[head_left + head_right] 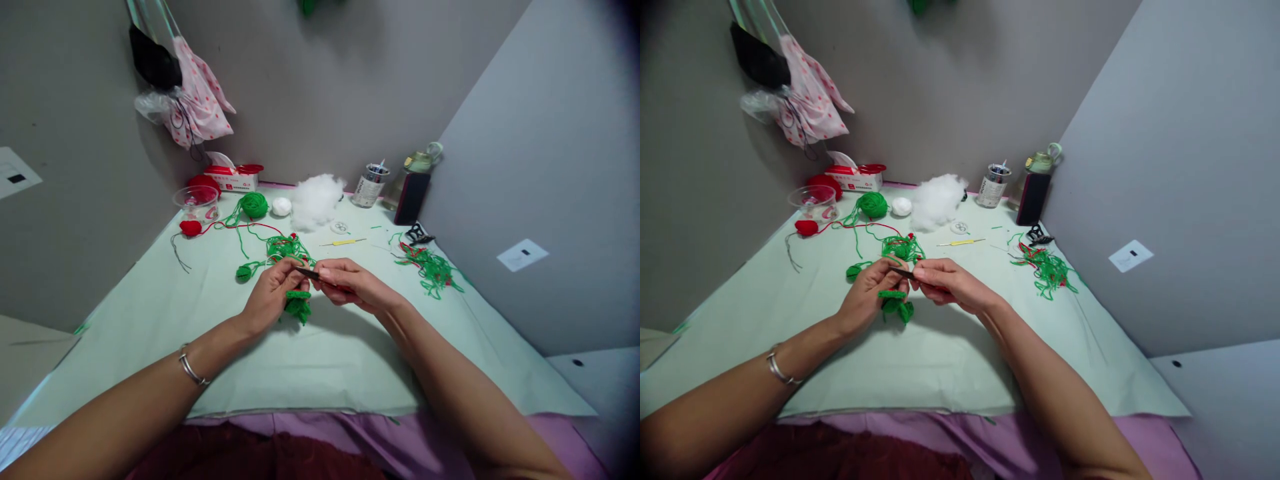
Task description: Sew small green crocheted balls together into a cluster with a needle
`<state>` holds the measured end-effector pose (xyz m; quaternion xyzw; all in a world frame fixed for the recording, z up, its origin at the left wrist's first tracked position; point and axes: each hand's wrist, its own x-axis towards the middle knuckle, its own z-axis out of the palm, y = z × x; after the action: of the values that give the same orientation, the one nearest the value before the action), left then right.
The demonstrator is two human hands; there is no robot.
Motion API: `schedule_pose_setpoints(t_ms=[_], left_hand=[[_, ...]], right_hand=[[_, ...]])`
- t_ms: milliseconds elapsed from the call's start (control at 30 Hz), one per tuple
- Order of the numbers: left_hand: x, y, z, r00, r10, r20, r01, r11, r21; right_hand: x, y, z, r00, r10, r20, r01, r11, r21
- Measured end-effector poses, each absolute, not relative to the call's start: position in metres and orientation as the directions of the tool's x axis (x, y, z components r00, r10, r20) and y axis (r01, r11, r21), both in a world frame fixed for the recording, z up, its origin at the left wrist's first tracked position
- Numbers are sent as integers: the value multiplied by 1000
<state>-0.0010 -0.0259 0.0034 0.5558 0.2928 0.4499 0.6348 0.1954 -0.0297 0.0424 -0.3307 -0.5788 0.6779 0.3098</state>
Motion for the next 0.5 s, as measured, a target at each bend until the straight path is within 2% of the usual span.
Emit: schedule_pose_setpoints(t_ms=[67, 133, 200, 300, 367, 500], left_hand=[[1, -25, 4, 434, 898, 71, -216, 27, 976], [2, -23, 4, 435, 900, 38, -191, 51, 980], [3, -20, 3, 427, 904, 35, -178, 46, 983], [1, -14, 0, 402, 915, 25, -171, 48, 984], [0, -11, -1, 370, 929, 10, -200, 69, 977], [-2, -9, -1, 335, 941, -47, -244, 135, 960]], right_hand=[[210, -26, 48, -584, 811, -42, 3, -50, -999], [228, -23, 55, -580, 815, -21, 124, 63, -990], [242, -21, 61, -611, 784, -111, 315, 113, -942], [248, -19, 61, -590, 771, -239, 571, 190, -798], [244, -18, 57, -519, 829, -210, 648, 221, -729], [236, -15, 49, -340, 938, -74, 711, 205, -673]])
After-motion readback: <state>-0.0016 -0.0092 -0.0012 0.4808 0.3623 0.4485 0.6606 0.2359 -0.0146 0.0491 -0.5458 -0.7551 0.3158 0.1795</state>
